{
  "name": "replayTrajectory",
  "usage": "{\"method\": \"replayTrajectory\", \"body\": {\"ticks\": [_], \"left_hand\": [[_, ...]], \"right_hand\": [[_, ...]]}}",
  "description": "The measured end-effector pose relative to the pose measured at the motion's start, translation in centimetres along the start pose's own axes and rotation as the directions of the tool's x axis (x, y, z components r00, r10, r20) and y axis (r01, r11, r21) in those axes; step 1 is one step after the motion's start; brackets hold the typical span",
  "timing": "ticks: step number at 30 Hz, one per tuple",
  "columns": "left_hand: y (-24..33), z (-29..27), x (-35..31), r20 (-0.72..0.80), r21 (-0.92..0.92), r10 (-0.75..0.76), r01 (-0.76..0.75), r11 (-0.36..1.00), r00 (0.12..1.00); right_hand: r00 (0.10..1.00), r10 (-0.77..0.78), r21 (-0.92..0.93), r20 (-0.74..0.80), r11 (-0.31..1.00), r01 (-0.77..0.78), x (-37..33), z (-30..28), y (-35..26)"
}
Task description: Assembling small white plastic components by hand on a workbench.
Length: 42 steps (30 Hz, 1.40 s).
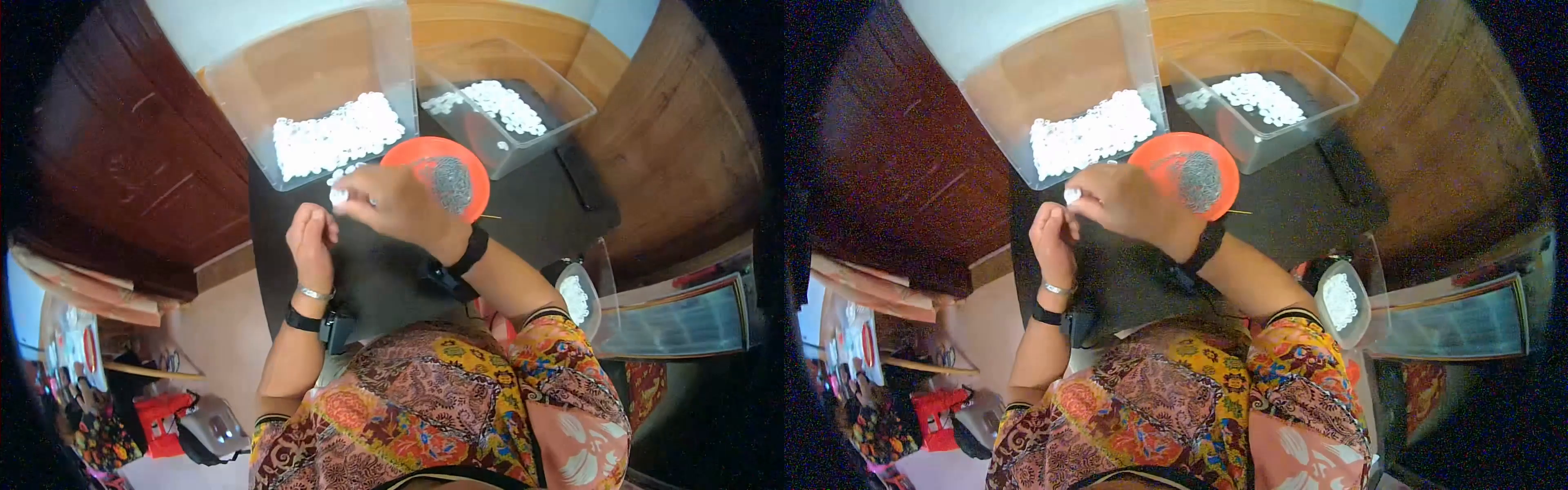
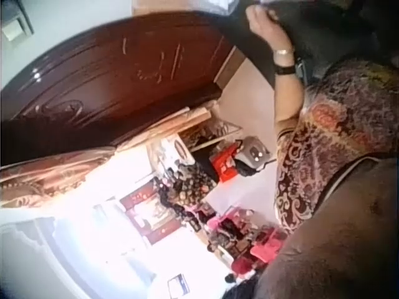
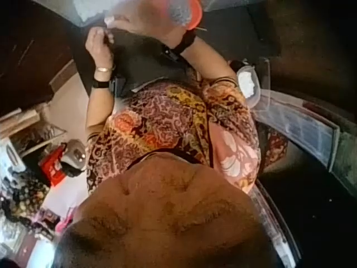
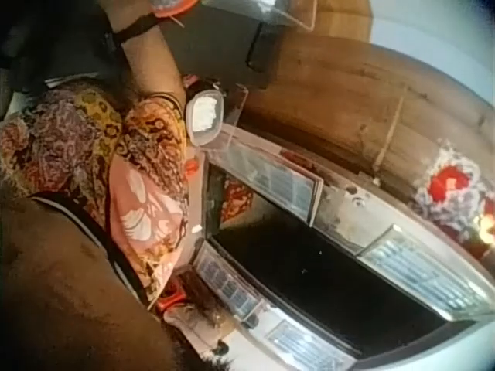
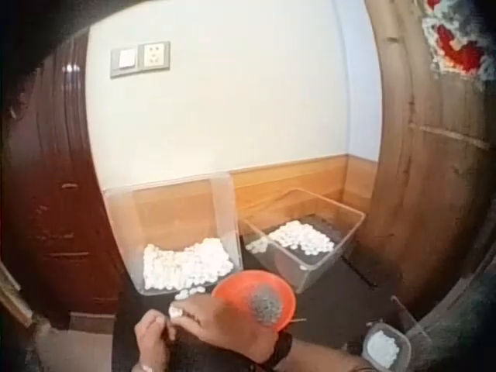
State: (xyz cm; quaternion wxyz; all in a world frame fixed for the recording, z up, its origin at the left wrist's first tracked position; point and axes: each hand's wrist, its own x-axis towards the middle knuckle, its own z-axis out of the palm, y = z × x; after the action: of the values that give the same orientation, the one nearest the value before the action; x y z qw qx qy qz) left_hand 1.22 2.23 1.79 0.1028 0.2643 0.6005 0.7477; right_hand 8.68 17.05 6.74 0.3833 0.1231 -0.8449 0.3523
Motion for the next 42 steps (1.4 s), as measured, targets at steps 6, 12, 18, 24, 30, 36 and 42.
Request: {"method": "replayTrajectory", "body": {"ticks": [6,12,18,24,30,36,42], "left_hand": [[-0.4,-0.6,0.6,-0.059,-0.038,-0.039,0.037,0.999,0.997],[-0.5,-0.5,0.8,-0.024,0.005,-0.086,0.086,0.996,0.996],[-1.2,-1.3,0.9,-0.056,0.049,-0.083,0.086,0.995,0.995],[-0.9,-1.5,1.9,-0.087,0.072,-0.085,0.092,0.993,0.993],[-1.8,-2.6,2.8,-0.169,-0.018,-0.135,0.134,0.991,0.976],[-2.3,-3.0,2.9,-0.168,-0.052,-0.105,0.097,0.994,0.98],[-1.7,-3.5,3.2,-0.228,-0.101,-0.154,0.134,0.986,0.961]], "right_hand": [[0.979,0.113,-0.534,-0.167,0.825,-0.186,4.5,-10.1,1.6],[0.93,0.266,-0.676,-0.254,0.639,-0.367,5.0,-19.6,5.6],[0.926,0.377,-0.553,-0.021,0.767,-0.325,3.8,-16.4,2.7],[0.871,0.369,-0.51,0.325,0.844,-0.167,1.7,-6.5,2.5],[0.783,0.296,-0.529,0.548,0.847,0.051,1.7,-0.2,3.5],[0.684,0.32,-0.543,0.656,0.829,0.133,2.5,2.7,5.0],[0.718,0.326,-0.606,0.615,0.778,0.165,3.3,6.6,4.8]]}}
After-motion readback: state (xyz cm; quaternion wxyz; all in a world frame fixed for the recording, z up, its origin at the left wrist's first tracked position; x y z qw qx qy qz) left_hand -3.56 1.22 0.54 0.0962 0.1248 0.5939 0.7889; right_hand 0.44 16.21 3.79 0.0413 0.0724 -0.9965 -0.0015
